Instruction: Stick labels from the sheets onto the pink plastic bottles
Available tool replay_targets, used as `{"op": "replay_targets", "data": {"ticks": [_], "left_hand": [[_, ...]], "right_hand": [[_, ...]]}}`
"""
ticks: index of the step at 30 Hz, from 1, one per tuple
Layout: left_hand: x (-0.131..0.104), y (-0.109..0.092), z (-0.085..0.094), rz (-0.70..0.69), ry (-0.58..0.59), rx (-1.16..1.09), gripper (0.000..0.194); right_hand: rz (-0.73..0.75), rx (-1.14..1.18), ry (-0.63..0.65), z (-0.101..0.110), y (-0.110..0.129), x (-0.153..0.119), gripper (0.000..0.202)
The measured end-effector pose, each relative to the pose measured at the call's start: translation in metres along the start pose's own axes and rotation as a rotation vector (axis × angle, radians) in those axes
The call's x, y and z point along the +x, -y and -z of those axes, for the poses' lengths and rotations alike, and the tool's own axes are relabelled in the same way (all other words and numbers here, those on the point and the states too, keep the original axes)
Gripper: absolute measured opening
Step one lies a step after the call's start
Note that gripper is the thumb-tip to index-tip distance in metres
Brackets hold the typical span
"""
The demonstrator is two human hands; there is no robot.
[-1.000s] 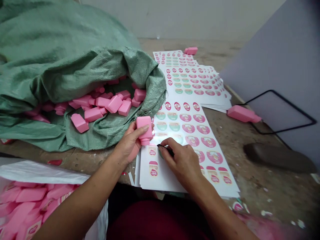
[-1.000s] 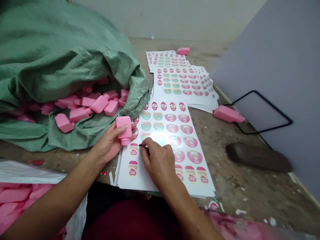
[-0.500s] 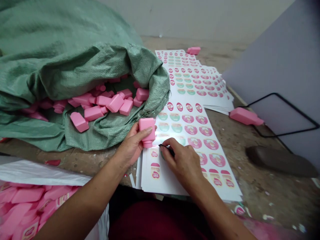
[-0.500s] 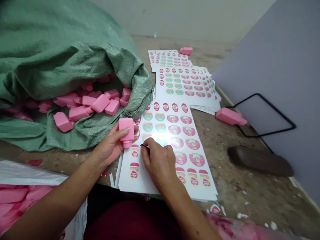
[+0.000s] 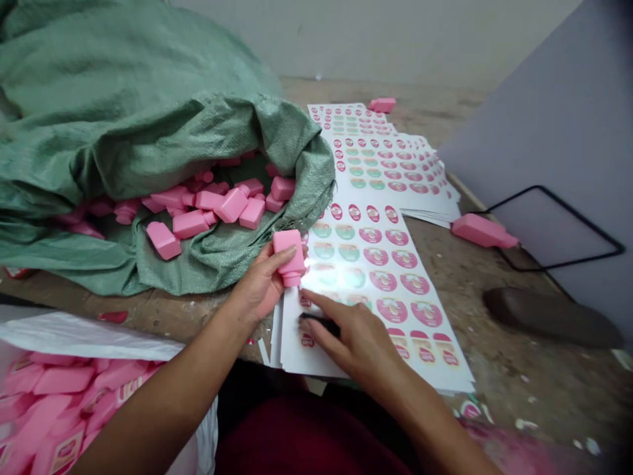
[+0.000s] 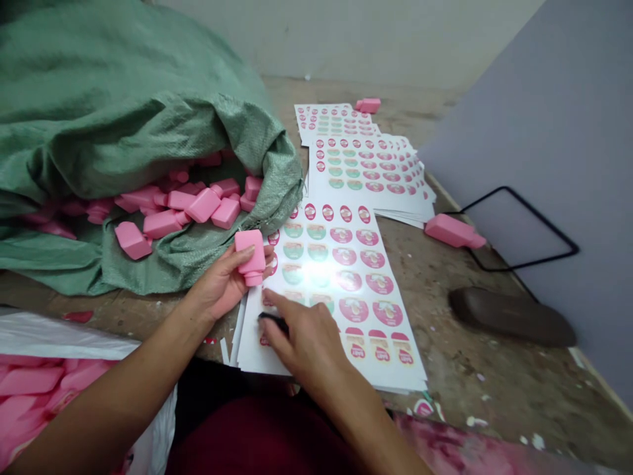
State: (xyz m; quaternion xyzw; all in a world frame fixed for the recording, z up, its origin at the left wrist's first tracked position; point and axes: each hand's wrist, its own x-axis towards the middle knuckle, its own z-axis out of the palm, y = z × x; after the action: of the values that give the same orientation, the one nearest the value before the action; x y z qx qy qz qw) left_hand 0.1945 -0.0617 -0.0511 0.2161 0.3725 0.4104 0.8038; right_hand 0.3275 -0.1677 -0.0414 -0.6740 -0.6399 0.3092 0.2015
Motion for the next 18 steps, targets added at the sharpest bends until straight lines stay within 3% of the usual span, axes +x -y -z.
{"op": "replay_targets", "data": {"ticks": [2, 4, 7, 9, 13, 18], "left_hand": [[0.001, -0.001, 0.0, -0.001, -0.002, 0.014, 0.029], [0.0, 0.0, -0.001, -0.02, -0.002, 0.045, 0.03], [-0.009, 0.001, -0.005, -0.066, 0.001, 0.13, 0.033], [-0.021, 0.003, -0.009, -0.057, 0.027, 0.168, 0.036], [-0.049, 0.011, -0.015, 0.05, 0.115, 0.097, 0.041], [-0.066, 0.023, -0.018, 0.101, 0.118, 0.032, 0.045]], "right_hand": [[0.021, 0.281, 0.079, 0.007, 0.005, -0.01, 0.03], [0.051, 0.469, -0.002, 0.015, 0.006, -0.015, 0.021], [-0.003, 0.55, -0.253, 0.024, 0.003, -0.015, 0.017], [-0.072, 0.606, -0.341, 0.027, 0.002, -0.012, 0.02], [-0.053, 0.757, -0.391, 0.024, 0.009, -0.008, 0.026], [-0.003, 0.854, -0.472, 0.017, 0.018, -0.008, 0.026]]}}
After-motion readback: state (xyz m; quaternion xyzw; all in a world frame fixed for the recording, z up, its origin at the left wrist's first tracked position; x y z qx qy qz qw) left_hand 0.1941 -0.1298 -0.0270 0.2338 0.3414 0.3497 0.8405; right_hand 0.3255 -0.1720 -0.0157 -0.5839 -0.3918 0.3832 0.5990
